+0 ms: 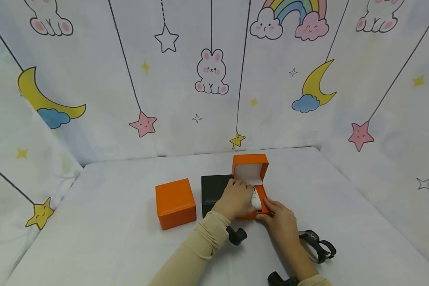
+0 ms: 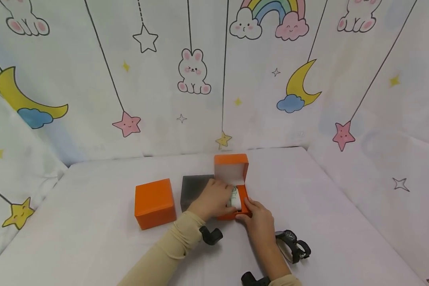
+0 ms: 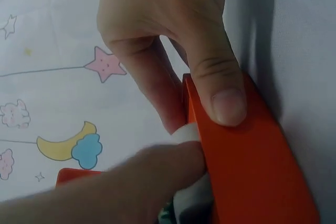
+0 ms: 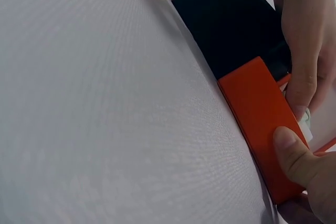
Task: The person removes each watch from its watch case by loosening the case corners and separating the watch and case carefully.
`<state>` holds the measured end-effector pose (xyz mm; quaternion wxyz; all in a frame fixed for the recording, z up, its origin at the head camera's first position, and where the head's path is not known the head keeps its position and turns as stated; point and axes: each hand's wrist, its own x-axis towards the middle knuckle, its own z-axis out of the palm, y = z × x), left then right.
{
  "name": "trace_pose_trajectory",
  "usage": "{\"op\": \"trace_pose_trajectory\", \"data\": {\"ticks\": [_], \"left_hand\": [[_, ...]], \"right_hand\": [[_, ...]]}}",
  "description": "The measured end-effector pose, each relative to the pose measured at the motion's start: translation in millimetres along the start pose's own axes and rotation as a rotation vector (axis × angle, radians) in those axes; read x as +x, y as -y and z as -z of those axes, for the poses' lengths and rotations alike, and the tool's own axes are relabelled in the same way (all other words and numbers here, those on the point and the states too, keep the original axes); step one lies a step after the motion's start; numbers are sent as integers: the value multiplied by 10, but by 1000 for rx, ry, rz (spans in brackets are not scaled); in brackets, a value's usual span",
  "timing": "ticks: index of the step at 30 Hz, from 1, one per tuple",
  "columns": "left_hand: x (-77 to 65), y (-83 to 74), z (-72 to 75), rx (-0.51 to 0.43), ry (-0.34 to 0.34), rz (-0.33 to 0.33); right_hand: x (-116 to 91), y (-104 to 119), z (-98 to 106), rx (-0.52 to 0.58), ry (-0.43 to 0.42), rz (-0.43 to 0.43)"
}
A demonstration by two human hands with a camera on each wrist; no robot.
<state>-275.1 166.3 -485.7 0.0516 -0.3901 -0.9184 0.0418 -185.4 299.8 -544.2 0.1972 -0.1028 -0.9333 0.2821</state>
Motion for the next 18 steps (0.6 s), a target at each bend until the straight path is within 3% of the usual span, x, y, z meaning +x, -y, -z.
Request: {"op": "trace_pose_trajectory", "data": {"ticks": [7,18], "left_hand": [[33,21,18,-3,-3,-31],[-11,24,27,-70,-9,-15]], "right_hand": [[10,27,68,23,56,-51],[-24,37,81,14,51,1]]}}
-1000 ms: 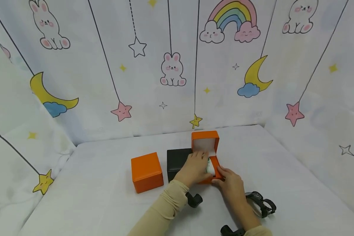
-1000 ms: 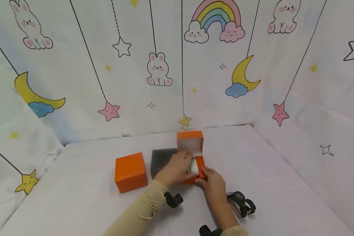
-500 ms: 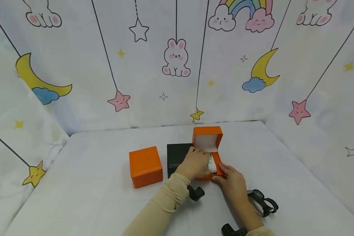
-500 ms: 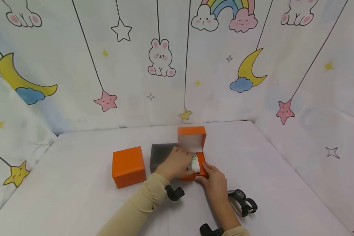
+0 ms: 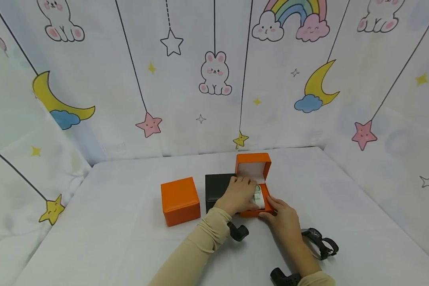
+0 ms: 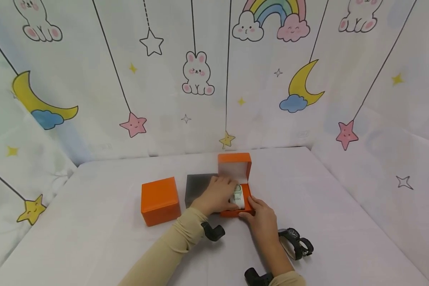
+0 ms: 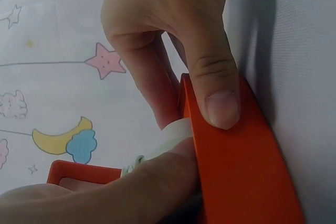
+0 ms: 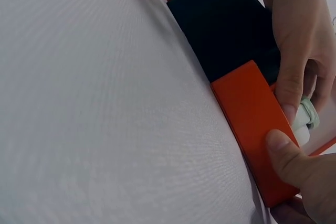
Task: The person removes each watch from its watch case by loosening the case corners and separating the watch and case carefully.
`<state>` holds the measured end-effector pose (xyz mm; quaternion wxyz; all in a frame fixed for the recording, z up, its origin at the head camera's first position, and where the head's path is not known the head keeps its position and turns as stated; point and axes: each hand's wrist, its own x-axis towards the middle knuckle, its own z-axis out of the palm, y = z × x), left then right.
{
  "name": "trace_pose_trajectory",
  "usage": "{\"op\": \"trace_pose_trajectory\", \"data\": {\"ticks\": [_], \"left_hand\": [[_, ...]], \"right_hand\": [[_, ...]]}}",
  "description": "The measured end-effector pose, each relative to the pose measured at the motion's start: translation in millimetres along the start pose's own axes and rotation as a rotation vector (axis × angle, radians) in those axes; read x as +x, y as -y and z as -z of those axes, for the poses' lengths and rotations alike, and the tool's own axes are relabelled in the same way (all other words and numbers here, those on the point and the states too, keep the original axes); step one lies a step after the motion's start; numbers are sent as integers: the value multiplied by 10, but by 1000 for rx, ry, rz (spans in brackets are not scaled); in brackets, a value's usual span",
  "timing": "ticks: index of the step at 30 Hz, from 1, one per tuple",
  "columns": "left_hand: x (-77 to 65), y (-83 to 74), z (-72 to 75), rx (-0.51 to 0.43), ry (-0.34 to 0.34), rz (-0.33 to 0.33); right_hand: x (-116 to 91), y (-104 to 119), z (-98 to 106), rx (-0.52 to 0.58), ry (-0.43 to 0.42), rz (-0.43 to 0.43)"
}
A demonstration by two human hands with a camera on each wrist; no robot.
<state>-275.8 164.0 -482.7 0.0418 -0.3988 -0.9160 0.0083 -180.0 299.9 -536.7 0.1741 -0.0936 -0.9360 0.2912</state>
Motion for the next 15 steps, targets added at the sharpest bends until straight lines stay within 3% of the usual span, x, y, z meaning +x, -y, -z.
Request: {"op": "trace_pose_trajectory", "data": {"ticks": [9,15], "left_hand": [[24,76,-60,-56,-54,-25],[35,145,-5,-117,-108,-44]], "right_hand": [[11,-22,13,-45,51,22],[4,-16,9,-28,2,74]]}}
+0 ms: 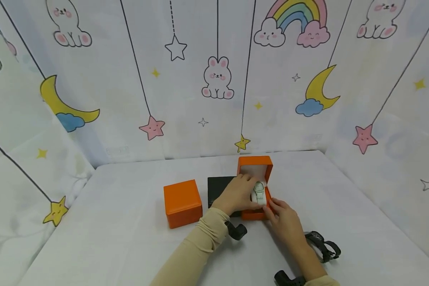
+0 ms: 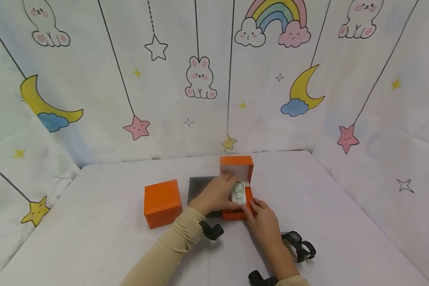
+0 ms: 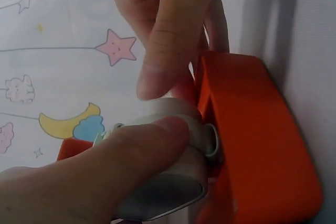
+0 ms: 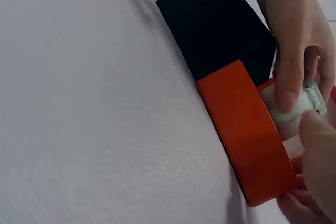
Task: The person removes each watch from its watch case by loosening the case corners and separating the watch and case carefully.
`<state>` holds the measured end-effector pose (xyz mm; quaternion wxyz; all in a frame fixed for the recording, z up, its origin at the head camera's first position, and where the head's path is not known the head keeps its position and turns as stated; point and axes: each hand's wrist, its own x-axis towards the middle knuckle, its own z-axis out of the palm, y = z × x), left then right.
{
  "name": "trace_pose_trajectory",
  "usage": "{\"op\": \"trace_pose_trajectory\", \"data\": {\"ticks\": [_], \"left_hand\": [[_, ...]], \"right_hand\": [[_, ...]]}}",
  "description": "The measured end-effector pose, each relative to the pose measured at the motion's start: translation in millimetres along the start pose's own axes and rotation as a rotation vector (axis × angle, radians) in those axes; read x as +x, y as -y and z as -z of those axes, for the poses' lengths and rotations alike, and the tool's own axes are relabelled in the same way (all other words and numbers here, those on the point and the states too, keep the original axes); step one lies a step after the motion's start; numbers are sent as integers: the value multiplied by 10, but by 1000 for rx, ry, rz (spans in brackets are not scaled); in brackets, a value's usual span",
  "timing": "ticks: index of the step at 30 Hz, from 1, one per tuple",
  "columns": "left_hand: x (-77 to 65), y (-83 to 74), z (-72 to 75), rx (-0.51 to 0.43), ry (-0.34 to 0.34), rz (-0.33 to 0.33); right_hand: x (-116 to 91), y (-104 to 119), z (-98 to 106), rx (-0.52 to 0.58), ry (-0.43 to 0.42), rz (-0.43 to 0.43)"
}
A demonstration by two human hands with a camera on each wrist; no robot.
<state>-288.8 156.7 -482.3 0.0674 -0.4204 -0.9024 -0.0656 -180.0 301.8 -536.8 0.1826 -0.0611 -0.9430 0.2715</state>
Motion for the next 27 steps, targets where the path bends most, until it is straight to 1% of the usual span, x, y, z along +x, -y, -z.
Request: {"op": "trace_pose_trajectory", "data": {"ticks": [2,5,8,11,14,18,22,27], "left_hand": [[-13,6,42,-49,10,-3],[-33,19,102,-135,56,-23],[-46,44,139,-208,105,-69],[-48,78,149,-250,133,-121],[-45,110,162,-283,138,-168],[-45,136,203,-344,132,-219],[-52,144,241,-415,130,-247],[-67,160,256,-441,133,-266]], "right_hand": [[-14,3,0,16,-48,19],[-20,18,0,60,-134,48],[-9,30,-10,129,-217,81],[0,48,-27,214,-262,119],[6,74,-42,321,-249,129],[10,85,-50,478,-193,67],[8,73,-42,614,-143,-1],[2,50,-32,721,-67,-25]]}}
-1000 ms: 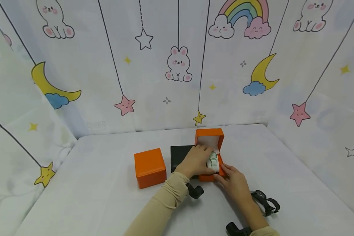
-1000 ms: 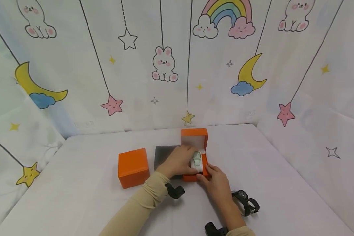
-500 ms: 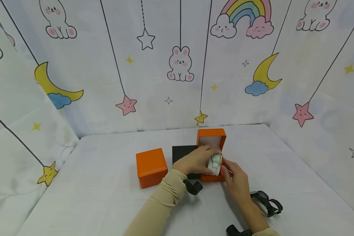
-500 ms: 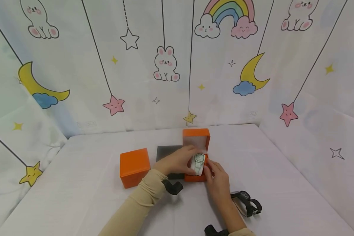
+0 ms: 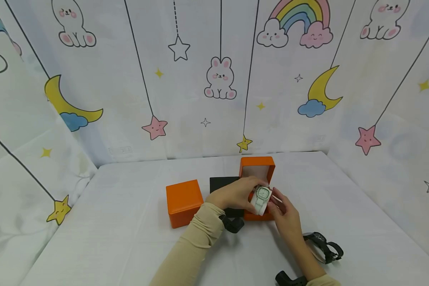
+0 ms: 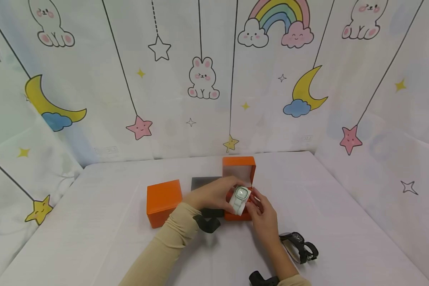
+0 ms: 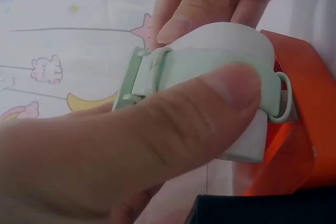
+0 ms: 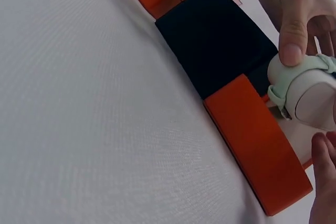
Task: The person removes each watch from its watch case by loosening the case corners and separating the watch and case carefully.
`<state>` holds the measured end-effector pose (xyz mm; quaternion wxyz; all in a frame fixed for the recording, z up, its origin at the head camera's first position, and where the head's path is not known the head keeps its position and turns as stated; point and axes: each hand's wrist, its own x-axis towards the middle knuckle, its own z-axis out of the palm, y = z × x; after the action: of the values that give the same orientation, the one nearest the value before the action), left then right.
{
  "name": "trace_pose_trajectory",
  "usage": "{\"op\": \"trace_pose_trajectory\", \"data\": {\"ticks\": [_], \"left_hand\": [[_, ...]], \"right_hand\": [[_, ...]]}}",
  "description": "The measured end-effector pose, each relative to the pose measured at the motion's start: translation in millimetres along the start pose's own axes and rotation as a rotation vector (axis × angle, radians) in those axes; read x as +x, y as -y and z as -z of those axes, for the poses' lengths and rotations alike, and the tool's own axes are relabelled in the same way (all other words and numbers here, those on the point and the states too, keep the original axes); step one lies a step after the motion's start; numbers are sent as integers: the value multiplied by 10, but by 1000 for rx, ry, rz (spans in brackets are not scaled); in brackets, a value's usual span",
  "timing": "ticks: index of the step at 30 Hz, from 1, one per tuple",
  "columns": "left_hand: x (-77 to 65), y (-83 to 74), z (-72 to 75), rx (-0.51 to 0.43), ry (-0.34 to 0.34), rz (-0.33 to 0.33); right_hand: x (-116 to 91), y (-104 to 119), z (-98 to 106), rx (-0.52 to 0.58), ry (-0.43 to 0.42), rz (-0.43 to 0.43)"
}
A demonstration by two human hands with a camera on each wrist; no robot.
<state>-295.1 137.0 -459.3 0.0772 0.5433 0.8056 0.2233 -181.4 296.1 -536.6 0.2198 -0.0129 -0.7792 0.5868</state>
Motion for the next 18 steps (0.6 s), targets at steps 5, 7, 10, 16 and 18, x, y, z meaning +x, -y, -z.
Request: {"op": "trace_pose_trajectory", "data": {"ticks": [5,7,10,16,18], "left_hand": [[-15,1,18,-26,-2,-32],[-13,1,24,-17,-5,-52],[-12,-2,38,-5,-18,-84],[-18,0,40,-7,-20,-111],[-20,4,34,-20,-22,-113]], "right_hand": [[2,-1,19,86,83,-39],[7,-7,29,126,102,-52],[13,-20,44,174,121,-51],[13,-51,63,208,141,-52],[13,-61,64,206,145,-56]]}}
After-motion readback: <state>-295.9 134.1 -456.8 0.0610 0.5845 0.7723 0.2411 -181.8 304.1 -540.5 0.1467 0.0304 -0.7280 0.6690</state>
